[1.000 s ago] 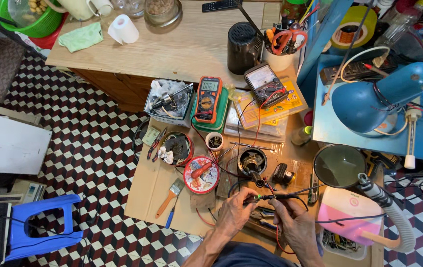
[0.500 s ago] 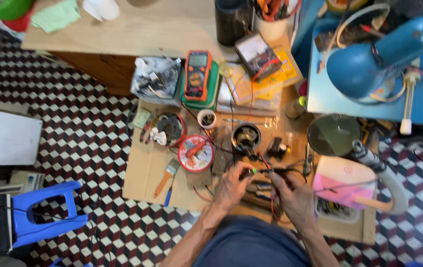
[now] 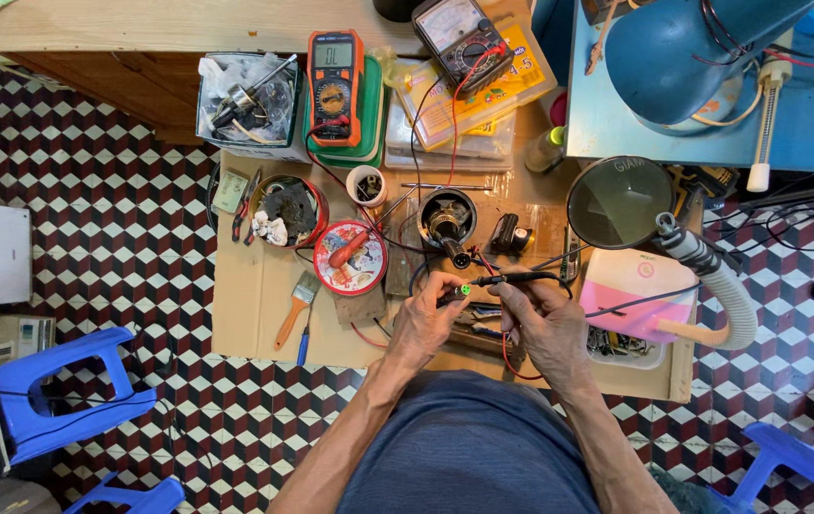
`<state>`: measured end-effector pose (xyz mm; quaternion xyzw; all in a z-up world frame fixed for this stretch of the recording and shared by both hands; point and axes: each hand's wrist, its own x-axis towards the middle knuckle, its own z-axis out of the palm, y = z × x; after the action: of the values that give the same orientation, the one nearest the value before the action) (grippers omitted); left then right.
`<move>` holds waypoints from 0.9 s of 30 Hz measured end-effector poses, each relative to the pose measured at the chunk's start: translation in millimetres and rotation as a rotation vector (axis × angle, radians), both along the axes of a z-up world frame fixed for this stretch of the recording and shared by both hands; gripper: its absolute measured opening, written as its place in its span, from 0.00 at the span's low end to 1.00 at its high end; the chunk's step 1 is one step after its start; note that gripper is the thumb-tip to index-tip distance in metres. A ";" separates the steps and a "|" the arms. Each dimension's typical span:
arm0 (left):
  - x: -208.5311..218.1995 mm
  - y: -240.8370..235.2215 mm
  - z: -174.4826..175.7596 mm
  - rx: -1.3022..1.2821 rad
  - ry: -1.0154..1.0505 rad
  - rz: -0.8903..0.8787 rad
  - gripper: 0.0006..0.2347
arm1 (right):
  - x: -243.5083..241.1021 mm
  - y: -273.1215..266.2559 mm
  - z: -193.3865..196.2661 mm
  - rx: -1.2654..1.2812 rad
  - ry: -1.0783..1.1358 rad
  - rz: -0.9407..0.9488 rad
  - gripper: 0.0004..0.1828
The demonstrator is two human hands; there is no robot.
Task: The person uses a multimeter to test a small cylindrical electronic component, likely a motor or capacitor, by connecting probes to its terminals. The person then picks up a small green LED, connects it to the component, and tests the circuit again with the multimeter.
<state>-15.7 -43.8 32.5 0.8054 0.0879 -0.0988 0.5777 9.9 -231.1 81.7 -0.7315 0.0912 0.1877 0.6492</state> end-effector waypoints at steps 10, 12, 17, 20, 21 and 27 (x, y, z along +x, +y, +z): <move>3.1 0.1 0.4 0.046 -0.017 -0.008 0.11 | 2.2 7.1 7.3 -0.064 0.064 0.012 0.13; 1.8 0.1 1.5 0.037 0.004 -0.012 0.11 | -0.2 6.2 5.9 -0.107 0.062 0.024 0.13; 1.2 -0.4 6.6 0.073 -0.034 0.000 0.11 | -3.2 6.3 -9.9 -0.120 0.037 0.008 0.12; 1.4 0.4 14.4 0.149 0.061 -0.013 0.11 | -3.2 7.4 -16.4 -0.173 0.045 0.018 0.12; 0.8 0.6 16.0 0.147 0.052 -0.012 0.11 | -3.7 7.4 -18.4 -0.145 0.037 0.017 0.12; -1.1 1.0 8.4 0.131 0.010 0.002 0.10 | -3.8 6.4 -33.7 -0.094 0.087 -0.017 0.12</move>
<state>-16.8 -42.7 40.9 0.8410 0.0977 -0.0962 0.5234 6.1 -224.7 47.9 -0.7515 0.1343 0.2090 0.6111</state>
